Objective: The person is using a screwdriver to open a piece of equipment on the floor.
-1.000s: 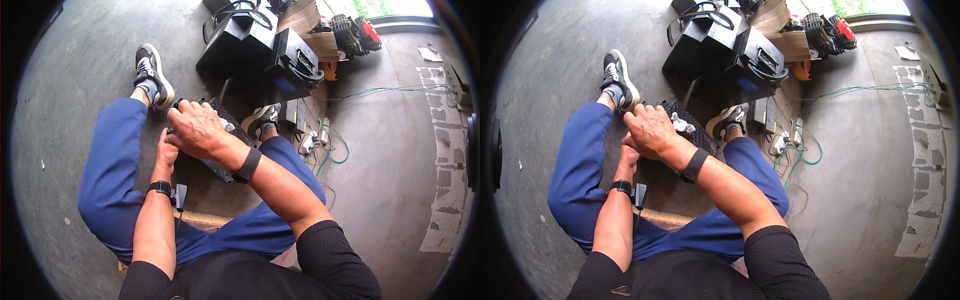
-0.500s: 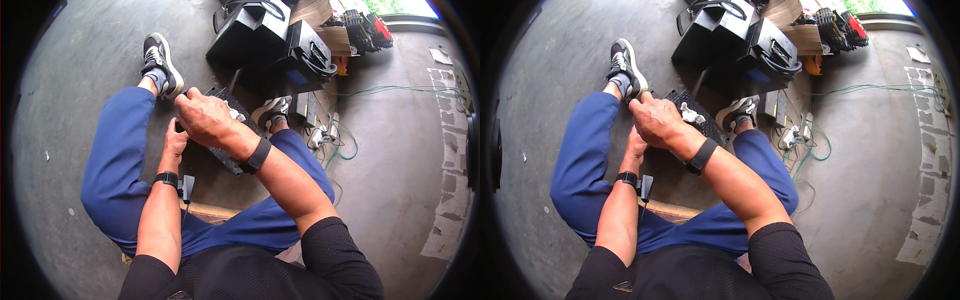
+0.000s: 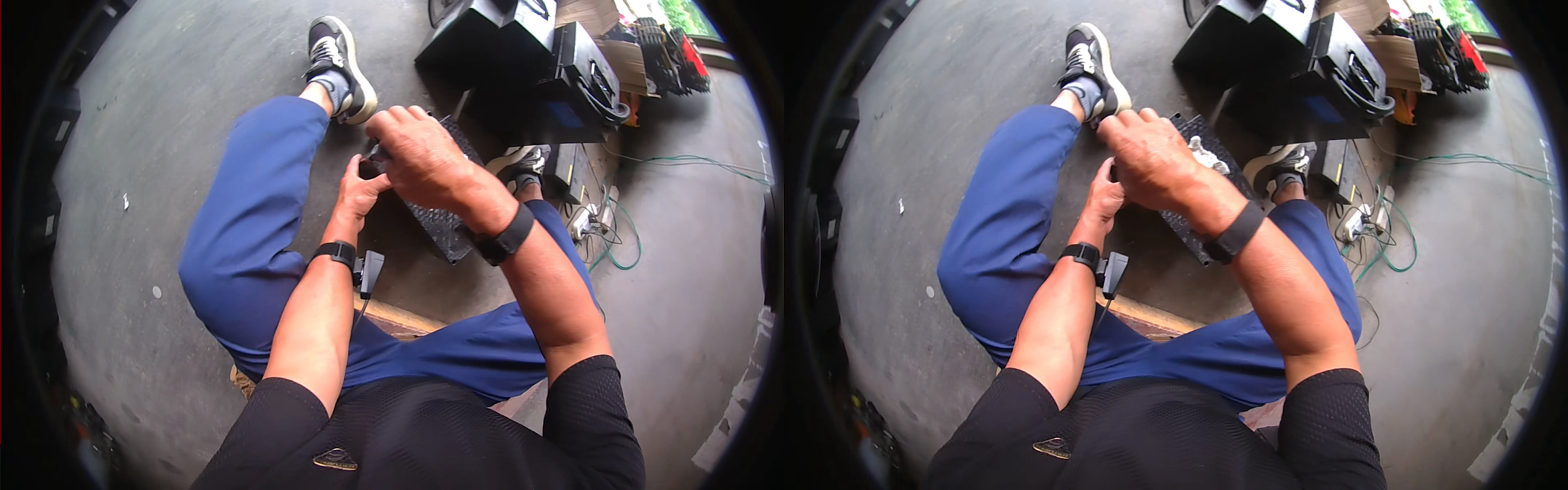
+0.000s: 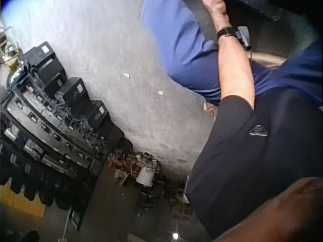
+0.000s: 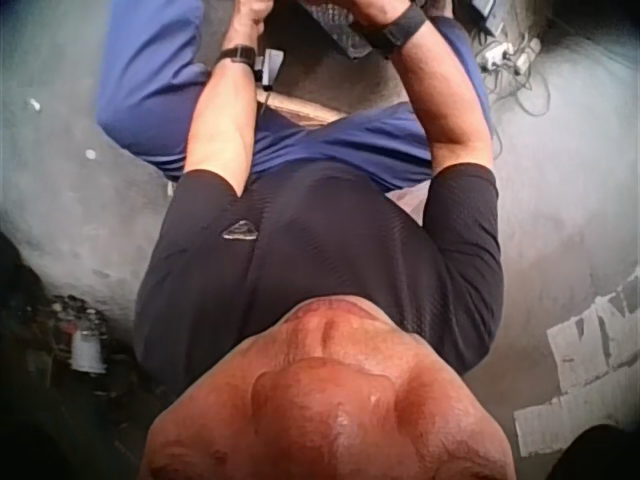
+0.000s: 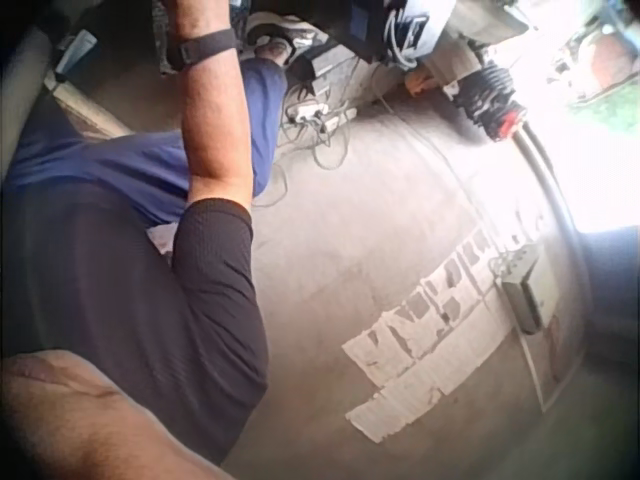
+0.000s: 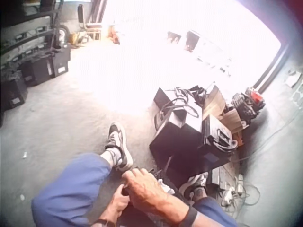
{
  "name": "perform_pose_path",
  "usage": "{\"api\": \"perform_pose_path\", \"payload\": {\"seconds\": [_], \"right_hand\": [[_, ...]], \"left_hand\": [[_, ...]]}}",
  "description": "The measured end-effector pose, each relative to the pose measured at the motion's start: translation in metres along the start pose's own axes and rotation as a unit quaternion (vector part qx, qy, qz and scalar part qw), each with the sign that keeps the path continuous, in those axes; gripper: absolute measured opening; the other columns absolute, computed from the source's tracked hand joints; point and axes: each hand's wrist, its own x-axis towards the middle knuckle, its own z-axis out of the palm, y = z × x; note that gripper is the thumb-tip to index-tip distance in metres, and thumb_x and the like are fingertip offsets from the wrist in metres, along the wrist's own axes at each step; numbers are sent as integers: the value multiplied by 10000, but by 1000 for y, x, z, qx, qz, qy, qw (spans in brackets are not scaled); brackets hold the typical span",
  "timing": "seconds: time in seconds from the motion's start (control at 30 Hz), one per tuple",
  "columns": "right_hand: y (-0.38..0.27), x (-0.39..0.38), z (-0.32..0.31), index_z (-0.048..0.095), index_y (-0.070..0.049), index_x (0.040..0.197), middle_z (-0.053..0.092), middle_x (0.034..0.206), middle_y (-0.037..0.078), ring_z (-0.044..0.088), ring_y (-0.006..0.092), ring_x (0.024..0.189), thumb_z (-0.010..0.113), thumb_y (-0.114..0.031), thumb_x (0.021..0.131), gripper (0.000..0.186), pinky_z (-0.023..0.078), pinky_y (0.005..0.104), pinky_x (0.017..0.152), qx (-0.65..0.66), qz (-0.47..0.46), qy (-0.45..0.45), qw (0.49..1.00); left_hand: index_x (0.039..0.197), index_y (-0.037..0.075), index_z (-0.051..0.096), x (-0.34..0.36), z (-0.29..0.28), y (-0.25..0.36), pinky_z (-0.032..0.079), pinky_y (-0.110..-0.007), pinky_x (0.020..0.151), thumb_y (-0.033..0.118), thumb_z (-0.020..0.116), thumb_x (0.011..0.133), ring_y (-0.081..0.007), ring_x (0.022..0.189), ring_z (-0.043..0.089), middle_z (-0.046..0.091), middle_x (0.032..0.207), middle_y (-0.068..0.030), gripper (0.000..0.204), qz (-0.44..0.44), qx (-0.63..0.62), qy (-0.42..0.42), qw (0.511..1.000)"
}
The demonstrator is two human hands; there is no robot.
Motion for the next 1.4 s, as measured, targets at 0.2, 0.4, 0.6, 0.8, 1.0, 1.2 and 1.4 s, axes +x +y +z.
{"api": "perform_pose_path", "payload": {"seconds": [0.2, 0.4, 0.6, 0.8, 1.0, 1.2, 1.4], "right_hand": [[-8, -1, -11, 627, -61, 1103, 622, 1016, 168, 663, 382, 950, 695, -236, 925, 259, 545, 491, 789, -81, 56, -44, 994], [-1, 1, -3, 627, -53, 1112, 626, 1010, 188, 655, 417, 971, 671, -176, 909, 242, 541, 503, 826, 4, -22, 10, 1000], [-10, 1, -6, 614, -43, 1100, 631, 1037, 211, 654, 425, 974, 668, -113, 871, 246, 537, 506, 842, -28, 38, -15, 999], [3, 2, 3, 614, -46, 1098, 625, 1076, 224, 666, 418, 988, 688, -134, 874, 252, 548, 505, 816, 18, -67, 31, 997], [-14, 6, -9, 621, -84, 1168, 620, 1056, 164, 653, 400, 995, 668, -171, 900, 286, 542, 487, 812, -56, 85, -65, 993], [-3, 0, -2, 624, -74, 1156, 617, 1062, 169, 649, 409, 988, 615, -88, 883, 274, 531, 488, 861, -16, -5, 8, 1000], [-15, 1, -5, 629, -71, 1153, 624, 1075, 157, 651, 390, 1008, 647, -75, 852, 302, 536, 479, 856, -41, 67, -64, 995]], "left_hand": [[1592, -45, 262, 3, -2, -2, 436, -369, 1101, 279, 946, 636, -271, 1353, 509, 520, 1467, -227, 1219, -22, 49, 27, 998], [1599, -53, 233, -3, -4, 5, 428, -369, 1108, 295, 969, 622, -275, 1374, 492, 497, 1486, -243, 1272, -17, 13, 13, 1000], [1598, -53, 235, -5, -2, 13, 425, -377, 1115, 305, 984, 617, -283, 1377, 492, 494, 1495, -244, 1286, -38, 46, 10, 998], [1590, -54, 255, 0, -5, 5, 426, -386, 1118, 292, 973, 633, -288, 1382, 489, 507, 1487, -237, 1245, -22, 37, 10, 999], [1596, -57, 238, 1, -6, 6, 440, -380, 1099, 319, 978, 613, -278, 1359, 504, 516, 1472, -224, 1286, -28, 45, 11, 999], [1598, -61, 221, 5, -5, 0, 442, -381, 1096, 296, 971, 614, -288, 1354, 506, 515, 1471, -220, 1288, -26, 14, -4, 1000], [1602, -61, 214, 1, -5, 2, 437, -373, 1102, 296, 985, 597, -285, 1355, 508, 511, 1479, -224, 1316, -22, 17, 14, 1000]]}}
